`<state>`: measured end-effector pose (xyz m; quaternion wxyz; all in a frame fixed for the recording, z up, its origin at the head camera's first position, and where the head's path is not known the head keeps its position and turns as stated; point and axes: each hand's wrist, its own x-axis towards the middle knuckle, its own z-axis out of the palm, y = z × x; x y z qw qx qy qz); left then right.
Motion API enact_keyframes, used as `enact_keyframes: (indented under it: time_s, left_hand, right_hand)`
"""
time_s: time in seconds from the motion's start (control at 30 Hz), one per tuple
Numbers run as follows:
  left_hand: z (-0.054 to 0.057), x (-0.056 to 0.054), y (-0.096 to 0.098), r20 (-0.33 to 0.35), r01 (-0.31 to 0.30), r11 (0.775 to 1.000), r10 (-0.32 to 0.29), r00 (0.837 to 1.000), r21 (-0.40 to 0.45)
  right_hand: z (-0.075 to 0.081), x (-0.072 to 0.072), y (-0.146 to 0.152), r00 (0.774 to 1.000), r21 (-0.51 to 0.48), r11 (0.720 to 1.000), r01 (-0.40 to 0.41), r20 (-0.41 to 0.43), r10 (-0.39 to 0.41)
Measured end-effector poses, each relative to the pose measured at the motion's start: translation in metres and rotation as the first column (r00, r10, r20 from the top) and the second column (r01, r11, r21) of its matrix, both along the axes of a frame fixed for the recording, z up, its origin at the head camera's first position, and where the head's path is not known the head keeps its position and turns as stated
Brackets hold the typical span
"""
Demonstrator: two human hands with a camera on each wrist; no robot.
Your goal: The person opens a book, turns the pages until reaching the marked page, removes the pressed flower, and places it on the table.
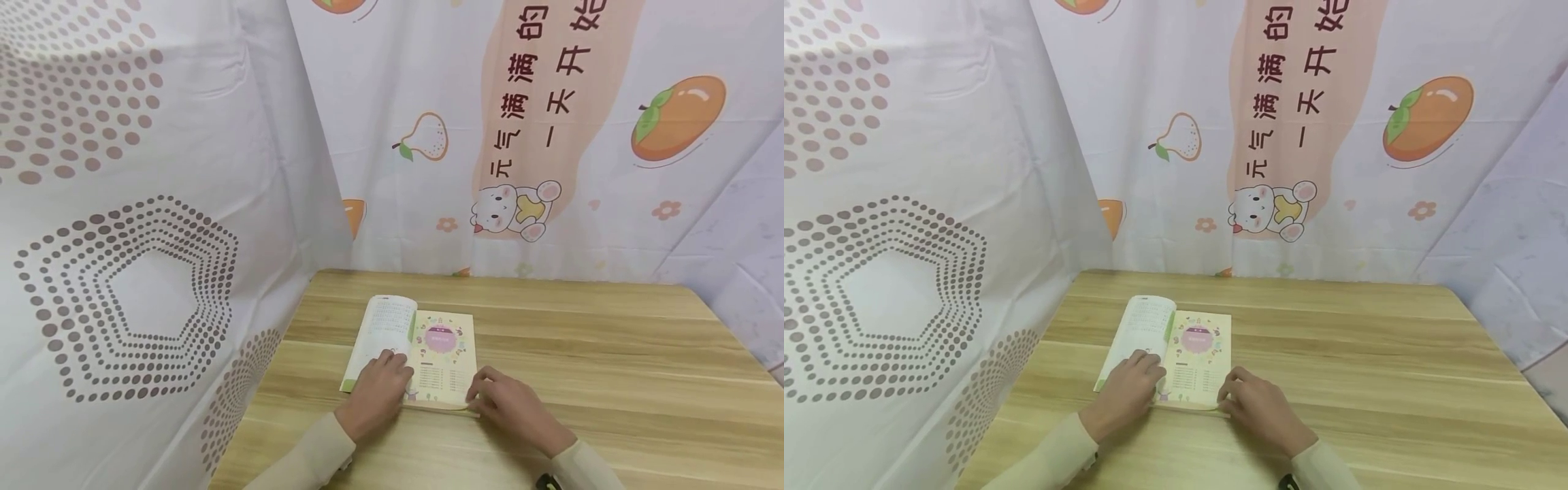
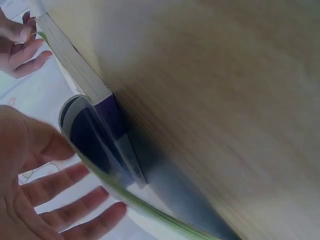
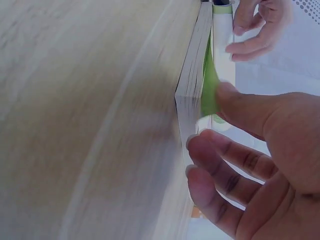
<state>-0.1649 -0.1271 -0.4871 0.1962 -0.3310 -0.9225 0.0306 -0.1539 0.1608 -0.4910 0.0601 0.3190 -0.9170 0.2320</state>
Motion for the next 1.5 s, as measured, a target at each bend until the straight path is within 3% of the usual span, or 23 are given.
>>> enact_keyframes:
  time_s: [0.27,0.5,0.7,0.83,1.0,1.2,1.4,1.5]
  left_hand:
    - [-0.002,0.004,0.008,0.035,-0.028,1.000,0.028,0.999,-0.013]
    - [-0.004,0.005,0.012,0.017,-0.056,0.996,0.057,0.998,-0.064]
    - [-0.001,0.004,0.011,-0.002,-0.058,0.996,0.058,0.998,-0.069]
    - [0.002,0.005,0.012,0.016,-0.042,0.998,0.042,0.999,-0.037]
    - [0.001,0.005,0.014,0.023,-0.038,0.999,0.038,0.999,-0.010]
    - [-0.002,0.002,0.013,-0.037,-0.115,0.992,0.113,0.993,-0.052]
    - [0.001,-0.002,0.008,-0.179,-0.150,0.986,0.161,0.971,0.073]
    - [0.002,-0.004,0.005,-0.209,-0.152,0.980,0.177,0.962,0.129]
  right_hand:
    - [-0.001,0.000,0.000,0.997,0.016,1.000,-0.024,-0.068,0.025]
    - [0.002,0.002,-0.001,0.995,-0.003,1.000,0.018,-0.100,-0.018]
    - [0.004,0.003,-0.003,0.996,-0.038,0.998,0.044,-0.081,-0.047]
    - [0.004,0.005,-0.002,0.995,-0.099,0.990,0.100,-0.020,-0.103]
    - [0.001,0.004,0.000,0.985,-0.156,0.974,0.164,-0.031,-0.171]
    - [-0.002,0.005,0.001,0.992,-0.098,0.988,0.123,-0.028,-0.126]
    - [-0.006,0.005,0.002,0.998,-0.045,0.998,0.051,-0.034,-0.053]
    - [-0.007,0.005,0.003,1.000,-0.037,0.999,0.025,-0.009,-0.025]
